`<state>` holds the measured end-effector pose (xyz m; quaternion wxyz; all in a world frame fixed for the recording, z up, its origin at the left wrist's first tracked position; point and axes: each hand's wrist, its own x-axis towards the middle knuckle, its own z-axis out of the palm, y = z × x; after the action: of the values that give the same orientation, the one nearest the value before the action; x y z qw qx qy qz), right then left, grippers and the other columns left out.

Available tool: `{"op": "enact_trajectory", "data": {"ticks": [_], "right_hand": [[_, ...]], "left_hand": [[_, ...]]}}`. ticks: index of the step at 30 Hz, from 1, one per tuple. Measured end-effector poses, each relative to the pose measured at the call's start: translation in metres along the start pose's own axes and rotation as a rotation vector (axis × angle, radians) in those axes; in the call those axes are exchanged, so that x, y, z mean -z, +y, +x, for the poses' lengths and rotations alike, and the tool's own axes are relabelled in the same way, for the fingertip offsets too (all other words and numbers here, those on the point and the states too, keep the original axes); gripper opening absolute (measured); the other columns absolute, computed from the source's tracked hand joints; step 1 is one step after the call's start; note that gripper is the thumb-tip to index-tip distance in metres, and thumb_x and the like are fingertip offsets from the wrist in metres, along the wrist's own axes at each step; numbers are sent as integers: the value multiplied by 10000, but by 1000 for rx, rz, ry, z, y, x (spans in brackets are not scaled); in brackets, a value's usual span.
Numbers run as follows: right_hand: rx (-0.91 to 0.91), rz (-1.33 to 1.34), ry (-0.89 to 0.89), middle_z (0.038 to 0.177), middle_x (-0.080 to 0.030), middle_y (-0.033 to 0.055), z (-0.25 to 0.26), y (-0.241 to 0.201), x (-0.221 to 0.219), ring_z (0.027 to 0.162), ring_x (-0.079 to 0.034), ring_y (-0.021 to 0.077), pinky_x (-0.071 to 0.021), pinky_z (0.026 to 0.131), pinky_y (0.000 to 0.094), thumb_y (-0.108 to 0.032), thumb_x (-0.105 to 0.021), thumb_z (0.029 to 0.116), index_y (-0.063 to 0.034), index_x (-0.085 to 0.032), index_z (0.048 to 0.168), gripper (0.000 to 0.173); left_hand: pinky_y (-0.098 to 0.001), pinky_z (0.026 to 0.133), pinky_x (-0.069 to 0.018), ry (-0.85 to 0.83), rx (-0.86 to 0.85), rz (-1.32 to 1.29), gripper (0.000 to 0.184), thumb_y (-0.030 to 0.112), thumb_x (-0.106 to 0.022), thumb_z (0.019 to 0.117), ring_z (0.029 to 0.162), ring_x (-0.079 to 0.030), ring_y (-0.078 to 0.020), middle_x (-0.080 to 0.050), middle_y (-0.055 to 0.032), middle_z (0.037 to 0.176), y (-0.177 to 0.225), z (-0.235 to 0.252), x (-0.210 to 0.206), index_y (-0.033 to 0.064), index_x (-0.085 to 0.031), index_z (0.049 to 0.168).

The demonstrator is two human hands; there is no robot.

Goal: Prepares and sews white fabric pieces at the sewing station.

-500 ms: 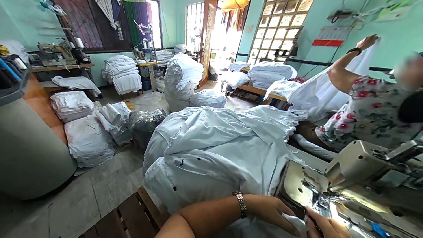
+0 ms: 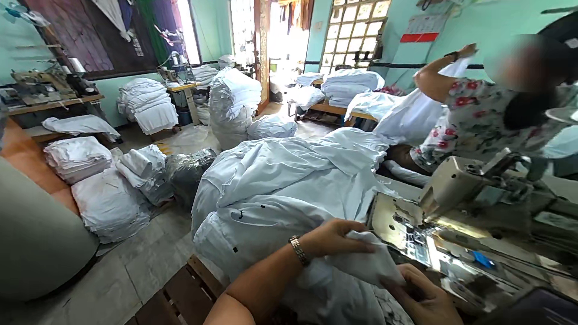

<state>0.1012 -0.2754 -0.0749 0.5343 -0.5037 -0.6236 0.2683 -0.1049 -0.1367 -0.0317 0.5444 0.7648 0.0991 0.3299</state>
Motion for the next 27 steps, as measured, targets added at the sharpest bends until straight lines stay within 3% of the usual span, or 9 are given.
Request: {"op": "enact_trajectory", "data": {"ticks": [1, 4, 9, 19, 21, 23, 25, 26, 27], "right_hand": [[21, -21, 18, 960, -664, 5, -2, 2, 2, 776, -603, -6, -537, 671, 175, -128, -758, 892, -7, -710, 963, 148], [-13, 6, 177, 871, -661, -92, 0, 4, 15, 696, -588, -41, -526, 629, 162, -144, -687, 943, -90, -668, 1002, 83], [-187, 106, 282, 761, -640, -90, 4, -3, 7, 541, -516, -27, -460, 496, 155, -202, -657, 964, -93, -673, 1016, 122], [-235, 160, 260, 744, -623, -63, 2, 1, 5, 540, -500, 2, -427, 495, 165, -202, -662, 974, -86, -683, 1002, 121], [-195, 134, 233, 756, -632, -63, 1, 2, 5, 558, -510, -7, -435, 510, 163, -211, -677, 968, -84, -683, 1002, 132], [-104, 58, 124, 842, -662, -50, -1, 1, 9, 641, -552, -15, -480, 582, 166, -235, -705, 951, -65, -698, 1013, 181], [-33, 9, 7, 889, -659, -52, 0, -2, 14, 658, -520, -31, -450, 587, 150, -314, -713, 955, -84, -725, 1024, 240], [-18, -6, -4, 898, -671, -54, 1, -3, 17, 669, -529, -35, -456, 597, 149, -327, -692, 969, -88, -729, 1030, 250], [-18, -27, 19, 896, -683, -53, 0, -4, 20, 690, -557, -37, -484, 621, 153, -318, -668, 984, -80, -727, 1032, 250]], "left_hand": [[-265, 804, -561, 47, 24, -52, 157, 57, -652, 971, 831, -659, -51, -707, -59, 927, 0, -4, 3, -61, -680, 1072], [-264, 762, -559, 187, 92, -232, 121, 105, -590, 1009, 779, -648, -33, -688, 32, 843, -1, -14, 10, 20, -675, 996], [-289, 767, -576, 286, 189, -306, 162, 119, -544, 1033, 794, -667, -67, -698, 13, 858, -4, -21, 6, 38, -679, 995], [-321, 779, -590, 316, 277, -386, 220, 136, -487, 1033, 810, -684, -98, -710, -8, 873, -10, -28, 5, 73, -683, 953], [-293, 803, -586, 187, 211, -204, 139, 102, -574, 1010, 836, -690, -80, -727, -15, 910, -12, -33, 7, 40, -696, 1030], [-303, 899, -579, -120, 88, 285, 211, 133, -685, 964, 936, -704, -97, -748, -61, 997, 1, -37, 10, -16, -724, 1108], [-387, 876, -566, -368, -25, 629, 168, 163, -688, 960, 931, -702, -175, -741, -78, 958, 32, -35, 23, 28, -748, 1039], [-366, 844, -584, -294, -36, 660, 127, 98, -678, 945, 901, -706, -155, -742, -71, 949, 53, -33, 44, 26, -750, 1020], [-322, 853, -581, -52, -25, 621, 128, 17, -635, 941, 900, -694, -117, -736, -67, 966, 69, -36, 77, 0, -739, 1015]]}}
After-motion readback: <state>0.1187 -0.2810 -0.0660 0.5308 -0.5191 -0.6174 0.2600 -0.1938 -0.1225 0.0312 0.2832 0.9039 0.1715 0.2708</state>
